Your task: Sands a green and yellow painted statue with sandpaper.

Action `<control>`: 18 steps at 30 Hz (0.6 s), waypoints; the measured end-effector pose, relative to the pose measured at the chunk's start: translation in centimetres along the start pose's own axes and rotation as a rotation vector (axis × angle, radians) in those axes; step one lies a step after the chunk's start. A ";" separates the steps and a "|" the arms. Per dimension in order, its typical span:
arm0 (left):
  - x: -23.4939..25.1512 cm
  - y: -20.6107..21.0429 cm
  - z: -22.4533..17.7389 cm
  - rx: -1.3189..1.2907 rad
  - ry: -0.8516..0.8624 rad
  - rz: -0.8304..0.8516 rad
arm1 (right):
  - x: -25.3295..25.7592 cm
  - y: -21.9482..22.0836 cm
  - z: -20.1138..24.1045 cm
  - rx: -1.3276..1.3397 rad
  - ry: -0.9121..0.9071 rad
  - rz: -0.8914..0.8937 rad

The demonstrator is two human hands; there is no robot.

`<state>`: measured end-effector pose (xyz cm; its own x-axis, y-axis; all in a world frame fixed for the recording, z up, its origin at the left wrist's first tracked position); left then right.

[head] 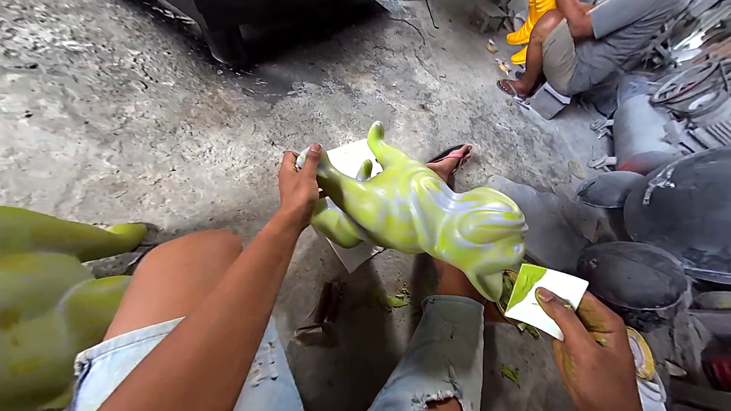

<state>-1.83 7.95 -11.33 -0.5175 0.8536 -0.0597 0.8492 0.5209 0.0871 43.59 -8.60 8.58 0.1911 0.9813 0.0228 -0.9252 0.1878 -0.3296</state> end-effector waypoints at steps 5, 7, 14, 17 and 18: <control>-0.6 -0.3 -0.6 0.040 0.042 0.054 | -0.7 -3.2 -3.5 0.064 0.081 -0.110; -0.7 -1.2 -0.4 0.042 0.060 0.051 | -1.2 -3.9 -5.1 0.117 0.135 -0.153; -0.8 -3.2 0.1 0.051 0.037 0.039 | -3.7 -4.4 -9.7 0.296 0.274 -0.241; -1.0 -3.0 -0.1 0.086 0.051 0.056 | -4.6 -4.8 -11.3 0.336 0.300 -0.252; -1.1 -2.6 -0.3 0.095 0.057 0.077 | -4.7 -4.9 -11.7 0.346 0.307 -0.255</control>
<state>-3.50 5.60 -11.21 -0.4530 0.8915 0.0006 0.8915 0.4530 -0.0058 51.08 -14.66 -0.99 0.4633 0.8551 -0.2329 -0.8811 0.4725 -0.0179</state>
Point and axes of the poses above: each hand's wrist, its own x-axis towards the middle knuckle, its own y-axis out of the palm, z = x × y, the point moved 10 cm from there along x, towards the middle knuckle, and after that the axes turned 10 degrees about y, right-handed, at the moved point
